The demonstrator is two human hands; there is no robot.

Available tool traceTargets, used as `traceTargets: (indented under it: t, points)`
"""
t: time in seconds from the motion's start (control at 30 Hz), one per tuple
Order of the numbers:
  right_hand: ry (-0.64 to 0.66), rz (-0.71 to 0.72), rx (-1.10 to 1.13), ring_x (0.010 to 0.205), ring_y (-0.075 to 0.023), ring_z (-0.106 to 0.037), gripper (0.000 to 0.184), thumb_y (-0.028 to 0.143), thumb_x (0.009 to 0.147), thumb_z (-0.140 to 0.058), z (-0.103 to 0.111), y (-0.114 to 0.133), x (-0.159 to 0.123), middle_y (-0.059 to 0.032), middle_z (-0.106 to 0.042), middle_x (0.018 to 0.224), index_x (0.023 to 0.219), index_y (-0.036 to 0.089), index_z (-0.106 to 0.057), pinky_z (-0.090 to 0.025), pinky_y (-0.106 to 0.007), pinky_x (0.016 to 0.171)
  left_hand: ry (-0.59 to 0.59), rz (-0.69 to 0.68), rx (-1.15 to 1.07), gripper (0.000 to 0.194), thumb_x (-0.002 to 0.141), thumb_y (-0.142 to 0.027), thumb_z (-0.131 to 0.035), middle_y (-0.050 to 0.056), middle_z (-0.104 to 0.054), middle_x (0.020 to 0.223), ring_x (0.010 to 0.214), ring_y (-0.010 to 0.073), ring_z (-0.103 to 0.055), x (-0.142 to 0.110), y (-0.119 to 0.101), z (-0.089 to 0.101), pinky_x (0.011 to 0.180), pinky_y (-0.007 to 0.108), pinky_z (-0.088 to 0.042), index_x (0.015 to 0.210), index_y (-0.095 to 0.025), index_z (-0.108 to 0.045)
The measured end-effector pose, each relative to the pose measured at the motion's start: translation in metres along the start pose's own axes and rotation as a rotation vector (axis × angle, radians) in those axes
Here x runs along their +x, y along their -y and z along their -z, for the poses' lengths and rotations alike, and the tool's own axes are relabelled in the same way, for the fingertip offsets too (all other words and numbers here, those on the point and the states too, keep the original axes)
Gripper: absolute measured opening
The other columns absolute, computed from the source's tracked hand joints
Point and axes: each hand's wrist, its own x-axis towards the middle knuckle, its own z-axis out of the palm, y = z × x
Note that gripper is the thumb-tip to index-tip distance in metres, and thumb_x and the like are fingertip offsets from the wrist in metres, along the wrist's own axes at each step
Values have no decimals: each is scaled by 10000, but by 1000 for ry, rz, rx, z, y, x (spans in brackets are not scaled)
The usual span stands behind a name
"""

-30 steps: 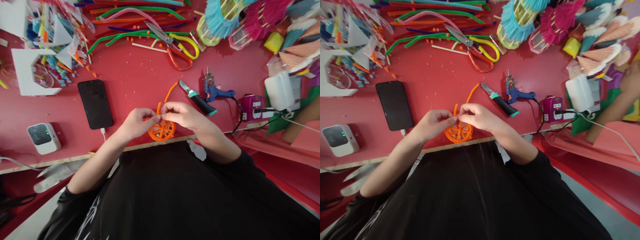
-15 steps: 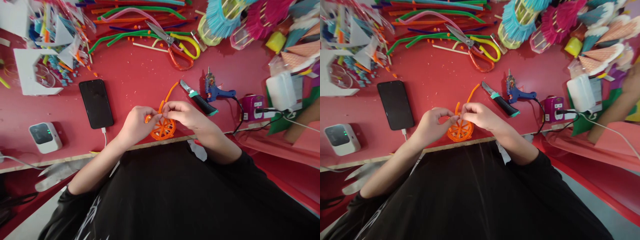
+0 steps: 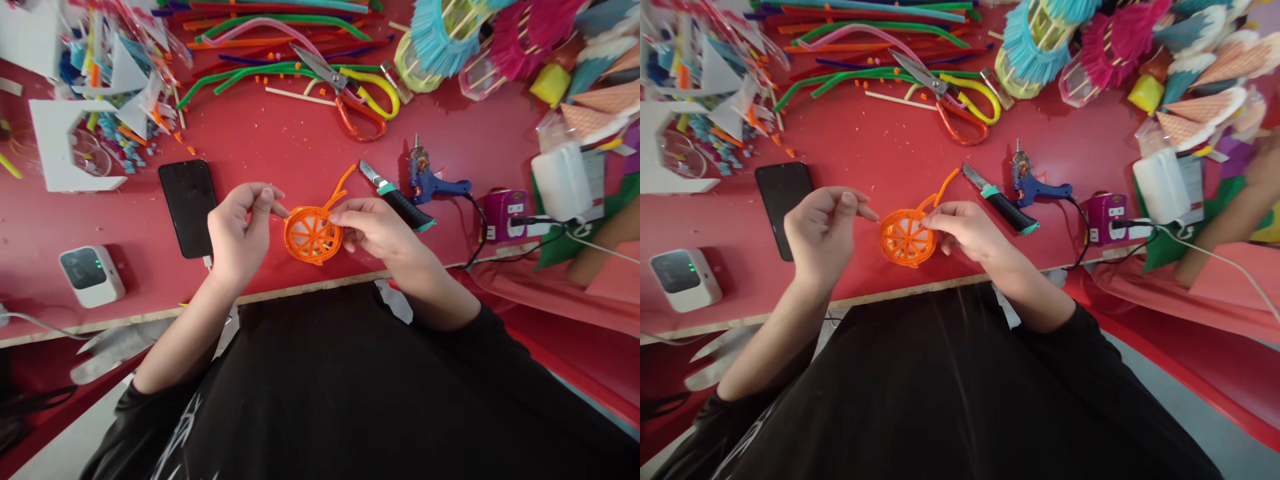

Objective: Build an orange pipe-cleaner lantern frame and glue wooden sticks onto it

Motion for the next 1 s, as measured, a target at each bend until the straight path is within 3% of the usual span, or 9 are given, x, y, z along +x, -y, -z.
traceTargets:
  t: [0.07, 0.17, 0.27, 0.4, 0.53, 0.73, 0.8, 0.93, 1.0]
  points:
    - [-6, -3, 1, 458, -85, -524, 221, 326, 619, -828, 1, 0, 1, 13, -621, 585, 655, 180, -666, -363, -211, 361, 61, -20, -11, 305, 1050, -320, -418, 22, -743, 835, 775, 141, -692, 0, 2, -2, 783, 288, -542, 987, -206, -695]
    - [-7, 13, -11, 458, -84, -520, 228, 335, 614, -845, 1, -1, 2, 21, -617, 564, 657, 186, -677, -379, -210, 372, 243, -108, 31, 224, 993, -273, -495, 67, -732, 1047, 949, 181, -678, 4, 4, -5, 834, 312, -534, 1034, -192, -700]
    - [5, 49, -34, 482, -92, -540, 242, 365, 634, -852, 2, -3, 3, 17, -641, 590, 664, 196, -681, -429, -232, 429, 407, -117, 65, 156, 910, -232, -575, 63, -722, 1013, 919, 188, -659, 7, 4, -9, 843, 330, -527, 989, -180, -699]
    - [11, 130, -72, 614, -130, -623, 269, 424, 657, -862, 5, -6, 2, -3, -688, 666, 687, 204, -710, -522, -289, 598, 424, -80, 63, 134, 899, -257, -585, 54, -711, 909, 833, 176, -642, 11, 4, -14, 811, 331, -513, 885, -174, -689]
    - [-17, 191, -152, 692, -156, -646, 301, 475, 650, -875, 7, -9, -1, -16, -717, 718, 711, 214, -737, -538, -324, 676, 460, -65, 37, 144, 896, -283, -599, 44, -701, 879, 790, 159, -625, 12, 5, -17, 789, 313, -504, 868, -179, -696]
    - [-16, 323, -405, 803, -184, -672, 273, 491, 794, -767, 13, -5, -9, -35, -748, 853, 818, 220, -745, -545, -348, 757, 523, -32, -37, 172, 879, -315, -606, 34, -678, 840, 748, 143, -605, 11, 6, -20, 751, 288, -498, 807, -179, -682]
    - [-132, 398, -552, 819, -191, -676, 239, 458, 821, -739, 24, 2, -13, -46, -746, 910, 883, 226, -739, -549, -357, 764, 524, -18, -62, 179, 873, -326, -604, 37, -678, 838, 750, 146, -605, 11, 7, -19, 751, 290, -496, 796, -181, -674]
    - [-540, 551, -873, 758, -189, -648, 128, 336, 835, -699, 56, 12, -21, -67, -723, 959, 927, 246, -705, -549, -376, 746, 511, 13, -87, 169, 854, -330, -610, 38, -680, 837, 750, 151, -615, 11, 11, -18, 733, 289, -494, 793, -184, -669]
    - [-601, 563, -945, 749, -199, -649, 88, 293, 830, -685, 67, 14, -26, -60, -721, 925, 911, 260, -692, -550, -381, 740, 506, 18, -90, 159, 850, -328, -616, 37, -685, 832, 748, 153, -620, 11, 13, -16, 718, 287, -493, 795, -188, -669]
